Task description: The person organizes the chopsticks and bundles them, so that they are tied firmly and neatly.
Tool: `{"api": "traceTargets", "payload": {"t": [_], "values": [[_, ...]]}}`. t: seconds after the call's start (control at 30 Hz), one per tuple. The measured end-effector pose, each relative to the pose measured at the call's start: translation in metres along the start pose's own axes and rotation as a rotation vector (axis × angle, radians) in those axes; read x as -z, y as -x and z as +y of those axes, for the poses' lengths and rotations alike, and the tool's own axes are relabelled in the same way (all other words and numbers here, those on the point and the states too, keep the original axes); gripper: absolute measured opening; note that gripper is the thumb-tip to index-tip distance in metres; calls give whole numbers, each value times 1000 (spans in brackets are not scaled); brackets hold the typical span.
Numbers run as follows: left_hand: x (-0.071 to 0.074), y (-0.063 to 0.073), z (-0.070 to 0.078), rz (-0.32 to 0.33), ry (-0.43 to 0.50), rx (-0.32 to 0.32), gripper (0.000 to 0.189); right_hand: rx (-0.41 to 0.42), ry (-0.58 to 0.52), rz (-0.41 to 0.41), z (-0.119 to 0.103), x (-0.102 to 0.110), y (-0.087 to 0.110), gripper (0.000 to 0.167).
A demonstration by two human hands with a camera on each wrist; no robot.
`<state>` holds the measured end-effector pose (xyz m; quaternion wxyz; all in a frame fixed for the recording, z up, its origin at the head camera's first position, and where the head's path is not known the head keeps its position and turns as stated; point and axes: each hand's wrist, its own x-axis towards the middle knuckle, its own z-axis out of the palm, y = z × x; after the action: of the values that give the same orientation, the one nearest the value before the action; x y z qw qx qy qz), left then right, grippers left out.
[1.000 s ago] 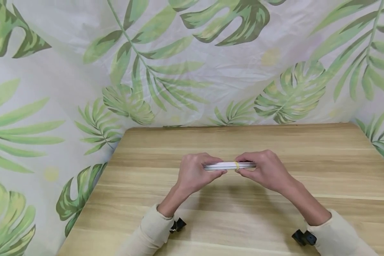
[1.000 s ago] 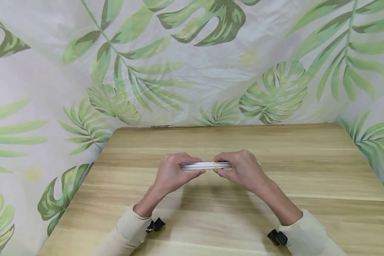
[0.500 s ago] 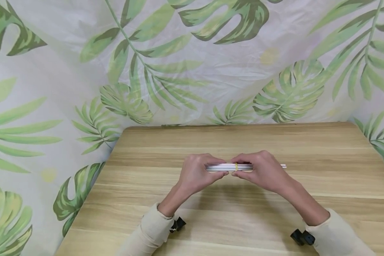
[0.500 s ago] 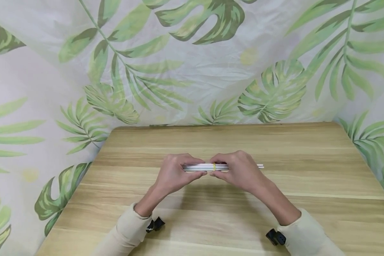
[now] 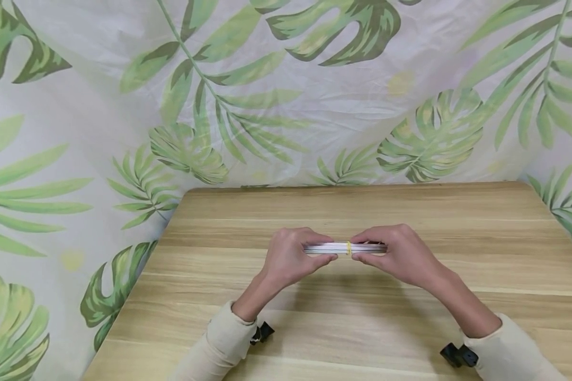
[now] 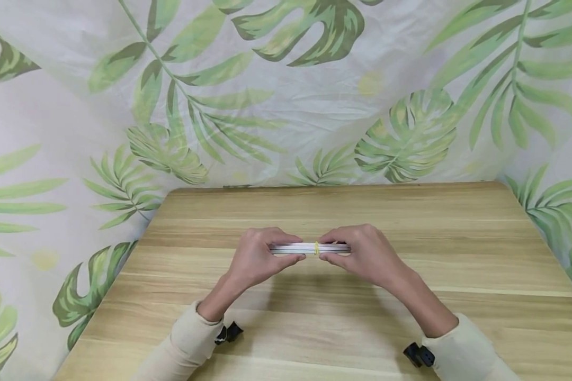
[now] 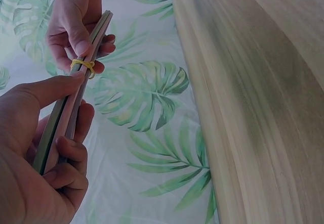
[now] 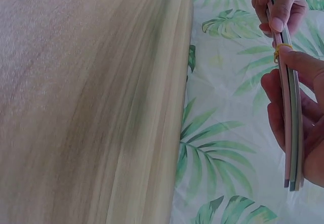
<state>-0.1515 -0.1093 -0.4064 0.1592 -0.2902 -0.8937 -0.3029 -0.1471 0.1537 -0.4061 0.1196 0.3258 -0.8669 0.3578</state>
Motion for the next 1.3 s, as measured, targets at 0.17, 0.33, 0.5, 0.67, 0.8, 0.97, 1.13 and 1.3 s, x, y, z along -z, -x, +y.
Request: {"api": "traceTargets", "payload": {"t": [0.17,0.33,0.5,0.67,0.8,0.97,1.13,1.3], "values": [[-1,0,3,9,-4,-7,24,27,-28,20,-1,-5,-1,23],[0,3,1,1,-11,-5,25,6,-14,-13,-1,-5,-1,24],[5,6,-5,-12,-17,29,25,-36,12,-39,6,7,8,23],[12,8,-11,-5,-6,44,25,-69,-32,-16,15,19,20,20],[16,9,-16,-17,13,32,26,-75,-32,-11,19,26,25,18],[19,10,-23,-61,55,8,27,-77,-18,-9,22,30,30,19],[22,12,-32,-110,91,-30,29,-78,-25,-14,26,31,33,20],[22,14,-40,-131,114,-42,30,-69,-37,-4,29,31,35,19]]}}
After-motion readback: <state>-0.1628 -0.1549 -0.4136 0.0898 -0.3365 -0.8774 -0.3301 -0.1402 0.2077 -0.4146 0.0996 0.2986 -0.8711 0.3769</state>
